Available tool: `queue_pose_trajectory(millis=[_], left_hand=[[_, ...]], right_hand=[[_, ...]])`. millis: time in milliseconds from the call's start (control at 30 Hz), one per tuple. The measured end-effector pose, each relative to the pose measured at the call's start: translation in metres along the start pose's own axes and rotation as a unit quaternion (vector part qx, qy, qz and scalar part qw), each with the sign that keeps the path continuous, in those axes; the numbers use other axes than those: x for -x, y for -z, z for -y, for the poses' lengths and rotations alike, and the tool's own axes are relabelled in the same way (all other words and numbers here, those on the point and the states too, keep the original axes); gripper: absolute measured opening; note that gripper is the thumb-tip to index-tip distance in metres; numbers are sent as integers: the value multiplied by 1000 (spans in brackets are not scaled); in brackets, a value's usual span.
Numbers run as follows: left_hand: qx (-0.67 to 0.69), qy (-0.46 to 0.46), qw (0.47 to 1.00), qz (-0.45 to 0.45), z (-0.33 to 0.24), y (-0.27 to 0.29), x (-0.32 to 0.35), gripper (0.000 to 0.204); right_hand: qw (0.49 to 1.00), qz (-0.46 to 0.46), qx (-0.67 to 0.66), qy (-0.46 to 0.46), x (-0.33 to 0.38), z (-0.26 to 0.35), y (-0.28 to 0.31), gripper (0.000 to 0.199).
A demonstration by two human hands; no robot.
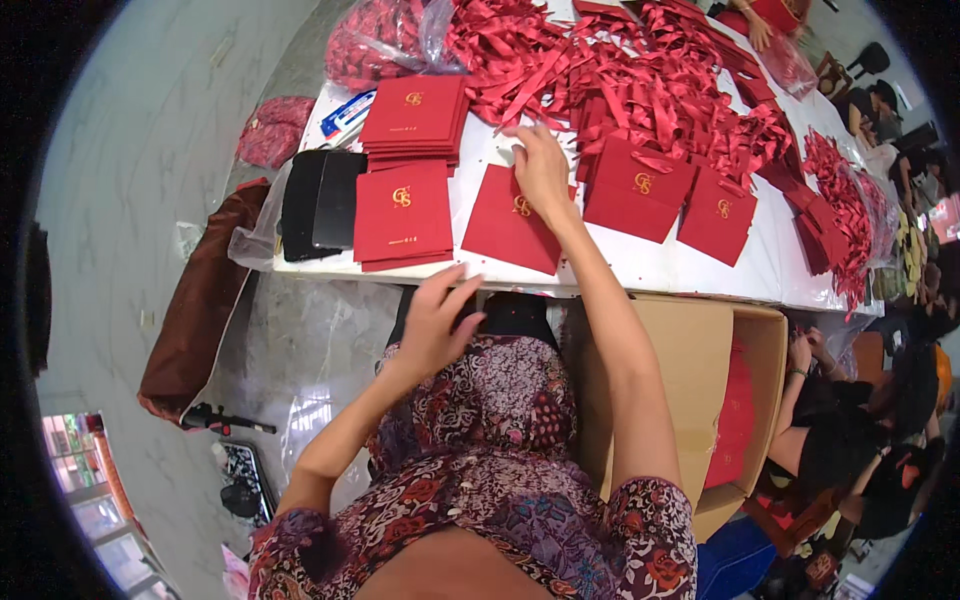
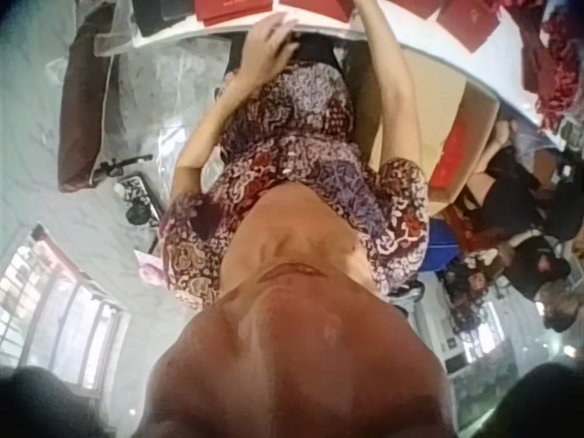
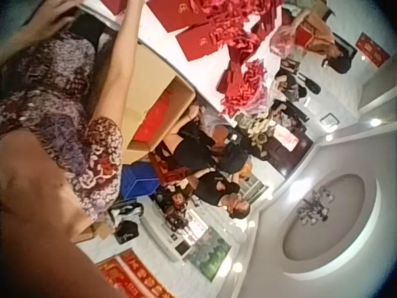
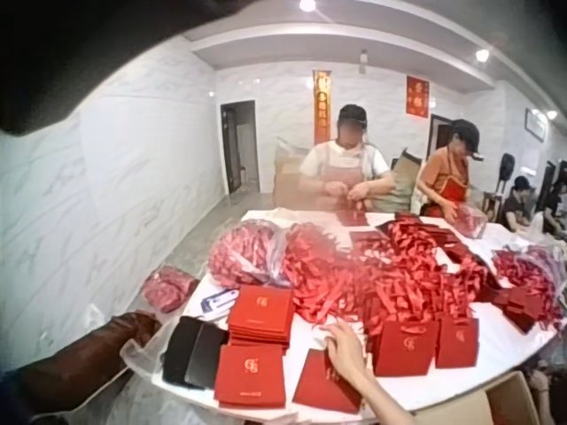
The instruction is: The person attaches ribbon handles to red gift bags by threading the ribbons through the bag holes and securing them by hand.
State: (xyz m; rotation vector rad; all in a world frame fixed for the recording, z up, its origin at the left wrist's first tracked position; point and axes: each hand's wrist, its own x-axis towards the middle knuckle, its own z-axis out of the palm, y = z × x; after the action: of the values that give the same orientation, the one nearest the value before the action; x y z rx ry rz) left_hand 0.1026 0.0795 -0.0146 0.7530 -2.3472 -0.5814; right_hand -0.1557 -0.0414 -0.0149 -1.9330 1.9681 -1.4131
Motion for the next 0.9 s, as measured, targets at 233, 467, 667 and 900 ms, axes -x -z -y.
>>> queue_pose_trajectory(millis=[233,467,667,900], left_hand=[[-130,320,931,117,10,29,200,88],[-134,448,857,215,6,13,219,77],[-167,418,850,274,25,5,218,58],[-156,372,851,337,32,24,184,49]], right_hand=[[994,45,89,53,-36,-24,-38,24],[986,76,147,36,-39,-37,-49,12],[983,84,155,40,-40,-36,-36,10],[995,-78,-31,56,-19,7,32,11]])
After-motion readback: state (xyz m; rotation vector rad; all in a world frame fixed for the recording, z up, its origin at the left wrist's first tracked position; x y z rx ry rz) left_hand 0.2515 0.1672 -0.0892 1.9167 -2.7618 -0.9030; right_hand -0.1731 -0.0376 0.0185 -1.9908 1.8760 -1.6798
